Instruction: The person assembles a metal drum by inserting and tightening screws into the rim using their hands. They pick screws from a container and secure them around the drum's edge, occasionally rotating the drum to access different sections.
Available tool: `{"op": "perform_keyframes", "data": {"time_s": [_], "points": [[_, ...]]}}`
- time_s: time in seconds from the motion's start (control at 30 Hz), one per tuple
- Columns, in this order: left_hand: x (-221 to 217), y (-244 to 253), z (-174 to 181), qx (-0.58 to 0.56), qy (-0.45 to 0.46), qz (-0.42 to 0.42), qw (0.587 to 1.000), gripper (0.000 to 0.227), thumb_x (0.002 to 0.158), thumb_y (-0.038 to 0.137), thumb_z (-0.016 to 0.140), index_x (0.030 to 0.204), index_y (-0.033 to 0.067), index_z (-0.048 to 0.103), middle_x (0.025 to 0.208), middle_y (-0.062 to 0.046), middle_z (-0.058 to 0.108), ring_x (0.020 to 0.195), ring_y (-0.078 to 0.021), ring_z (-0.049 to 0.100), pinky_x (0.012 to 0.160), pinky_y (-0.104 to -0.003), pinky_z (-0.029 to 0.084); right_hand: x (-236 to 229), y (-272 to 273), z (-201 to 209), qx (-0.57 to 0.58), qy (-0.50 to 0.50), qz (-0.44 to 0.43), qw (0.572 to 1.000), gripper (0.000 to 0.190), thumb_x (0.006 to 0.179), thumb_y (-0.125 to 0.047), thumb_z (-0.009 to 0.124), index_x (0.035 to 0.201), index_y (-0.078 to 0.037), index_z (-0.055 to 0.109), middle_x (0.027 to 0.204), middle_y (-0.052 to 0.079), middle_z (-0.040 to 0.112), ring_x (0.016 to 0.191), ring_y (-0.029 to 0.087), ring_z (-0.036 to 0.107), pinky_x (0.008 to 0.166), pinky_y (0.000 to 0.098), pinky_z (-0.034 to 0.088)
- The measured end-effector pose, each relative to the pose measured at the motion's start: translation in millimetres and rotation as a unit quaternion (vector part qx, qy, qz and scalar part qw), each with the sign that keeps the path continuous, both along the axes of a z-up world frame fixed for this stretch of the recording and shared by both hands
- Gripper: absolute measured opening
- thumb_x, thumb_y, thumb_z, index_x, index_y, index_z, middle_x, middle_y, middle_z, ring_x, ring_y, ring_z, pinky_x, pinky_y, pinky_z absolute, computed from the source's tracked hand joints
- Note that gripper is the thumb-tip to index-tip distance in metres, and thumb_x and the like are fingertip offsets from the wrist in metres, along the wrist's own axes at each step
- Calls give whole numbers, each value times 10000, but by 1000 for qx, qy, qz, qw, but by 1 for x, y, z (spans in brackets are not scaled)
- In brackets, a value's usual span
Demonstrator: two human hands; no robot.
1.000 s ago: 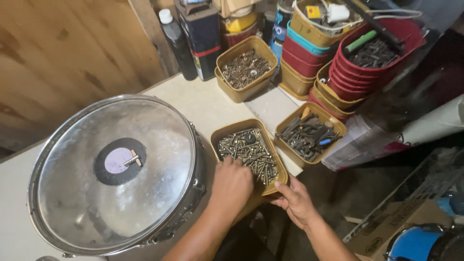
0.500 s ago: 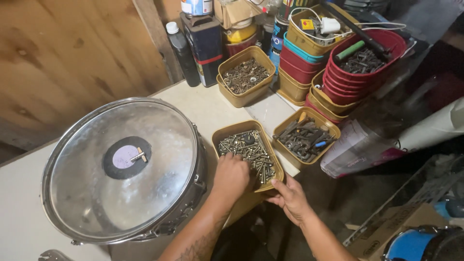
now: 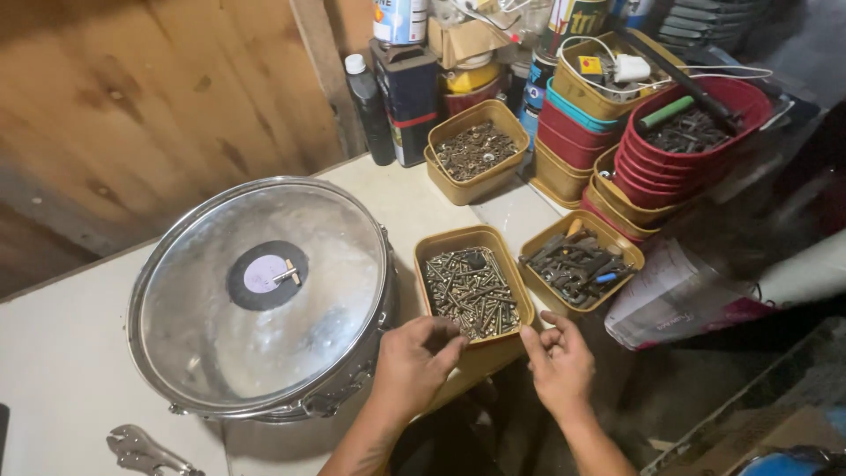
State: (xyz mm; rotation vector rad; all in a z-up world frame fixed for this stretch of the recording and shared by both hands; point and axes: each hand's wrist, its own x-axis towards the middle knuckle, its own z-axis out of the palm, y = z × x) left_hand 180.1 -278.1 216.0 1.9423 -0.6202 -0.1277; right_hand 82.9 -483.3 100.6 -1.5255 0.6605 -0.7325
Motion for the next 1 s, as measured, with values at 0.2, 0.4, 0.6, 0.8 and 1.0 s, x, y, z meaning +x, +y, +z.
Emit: {"op": "perform_keyframes", "data": {"time_s": [0.2, 0.4, 0.6, 0.8, 1.0], "points": [[-19, 10, 11, -100, -139, -43, 984, 193, 785, 122, 888, 905, 110, 738, 824, -15, 763, 703, -107, 706, 628, -240, 579, -16, 28, 87, -6, -5, 215, 977, 257, 866, -157, 755, 1056, 8, 805, 938, 97, 810, 615, 114, 678, 456, 220, 545], [-32, 18, 18, -147, -88, -16, 985, 169, 764, 139, 892, 859, 114, 754, 821, 1, 775, 750, -102, 735, 707, -246, 593, -23, 32, 75, -14, 37, 223, 974, 191, 819, -165, 833, 944, -22, 846, 651, 28, 752, 443, 75, 562, 419, 206, 444], [-38, 29, 12, -187, -19, -9, 982, 188, 766, 91, 883, 885, 100, 738, 853, -29, 783, 771, -106, 736, 702, -249, 609, -28, 41, 79, 69, 3, 276, 959, 218, 802, -56, 835, 976, 75, 818, 790, 91, 751, 479, 120, 547, 417, 236, 420], [-42, 40, -4, -186, 128, 27, 974, 185, 732, 87, 909, 895, 105, 822, 885, -19, 839, 808, -83, 763, 785, -230, 616, -30, 44, 75, 53, 22, 251, 966, 207, 793, -62, 846, 973, 39, 835, 652, 82, 728, 463, 118, 555, 425, 225, 462], [-44, 48, -14, -203, 195, 87, 956, 159, 709, 46, 907, 852, 65, 840, 851, -69, 859, 781, -110, 770, 757, -255, 637, -31, 45, 66, 131, -13, 248, 960, 214, 817, -21, 805, 1005, 82, 796, 715, 166, 772, 468, 133, 569, 433, 214, 459]]}}
